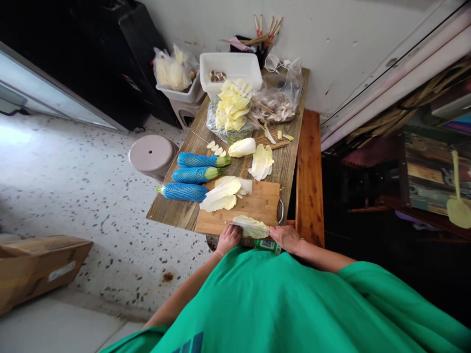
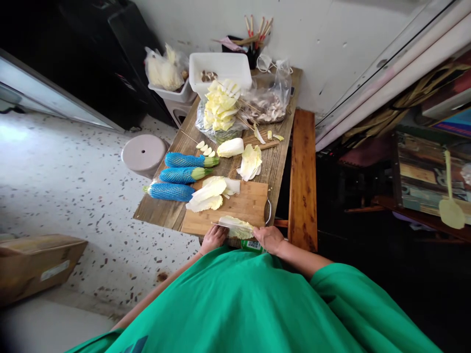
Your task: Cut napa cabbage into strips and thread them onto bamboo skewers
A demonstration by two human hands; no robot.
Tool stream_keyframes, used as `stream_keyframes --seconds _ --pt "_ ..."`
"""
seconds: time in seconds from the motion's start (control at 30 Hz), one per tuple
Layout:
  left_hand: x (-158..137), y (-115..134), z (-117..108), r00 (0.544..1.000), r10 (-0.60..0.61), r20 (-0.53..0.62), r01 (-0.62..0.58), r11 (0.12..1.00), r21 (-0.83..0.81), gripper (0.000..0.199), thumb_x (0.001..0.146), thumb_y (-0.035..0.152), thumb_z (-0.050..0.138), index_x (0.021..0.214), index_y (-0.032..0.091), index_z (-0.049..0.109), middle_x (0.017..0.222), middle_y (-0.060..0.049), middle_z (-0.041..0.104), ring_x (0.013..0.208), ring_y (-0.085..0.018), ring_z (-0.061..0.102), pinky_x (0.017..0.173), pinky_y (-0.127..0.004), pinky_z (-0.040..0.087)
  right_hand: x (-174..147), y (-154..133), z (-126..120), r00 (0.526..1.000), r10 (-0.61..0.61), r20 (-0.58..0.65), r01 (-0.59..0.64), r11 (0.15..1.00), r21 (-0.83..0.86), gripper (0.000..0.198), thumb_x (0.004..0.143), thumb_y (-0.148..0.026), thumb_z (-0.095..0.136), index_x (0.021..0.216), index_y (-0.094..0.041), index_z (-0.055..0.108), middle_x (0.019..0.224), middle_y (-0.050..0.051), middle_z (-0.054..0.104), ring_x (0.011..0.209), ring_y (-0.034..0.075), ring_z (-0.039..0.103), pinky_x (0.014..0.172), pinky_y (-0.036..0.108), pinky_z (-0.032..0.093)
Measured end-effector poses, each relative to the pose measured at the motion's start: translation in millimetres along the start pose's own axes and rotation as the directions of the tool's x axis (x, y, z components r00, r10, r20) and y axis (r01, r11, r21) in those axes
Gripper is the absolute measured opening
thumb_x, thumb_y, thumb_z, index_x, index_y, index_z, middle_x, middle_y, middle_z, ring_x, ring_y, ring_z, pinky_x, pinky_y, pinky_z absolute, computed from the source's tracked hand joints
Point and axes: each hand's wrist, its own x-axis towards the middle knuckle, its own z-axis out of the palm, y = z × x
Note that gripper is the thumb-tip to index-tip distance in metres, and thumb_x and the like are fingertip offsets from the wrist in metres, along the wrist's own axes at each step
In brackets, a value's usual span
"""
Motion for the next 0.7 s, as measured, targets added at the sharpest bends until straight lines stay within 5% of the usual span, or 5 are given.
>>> stream_keyframes --seconds 0.33,0.7 --pt "1 -2 -1 1.0 0.018 -0.003 -0.018 0.999 0.03 0.027 0.082 0.015 0.042 0.097 0.018 0.064 0.098 -0.011 0.062 0.094 -0.023 0.052 0.084 -0.038 0.042 28 -12 7 0.999 -0.012 -0.032 0.013 1.0 0.026 0.029 0.092 -0.032 0.035 0.092 -0.016 0.058 0.079 0.01 0.069 0.067 0.017 0.064 0.054 0.023 0.037" --pt "0 3 -16 0.998 0.034 0.044 -0.037 0.996 0.077 0.025 0.082 0.016 0.042 0.093 0.018 0.064 0.088 -0.011 0.062 0.081 -0.021 0.052 0.069 -0.034 0.042 26 11 -46 0.975 0.007 -0.221 0.014 0.996 0.091 0.045 0.094 -0.044 0.021 0.089 -0.018 0.058 0.08 0.005 0.067 0.071 0.014 0.06 0.054 0.022 0.03"
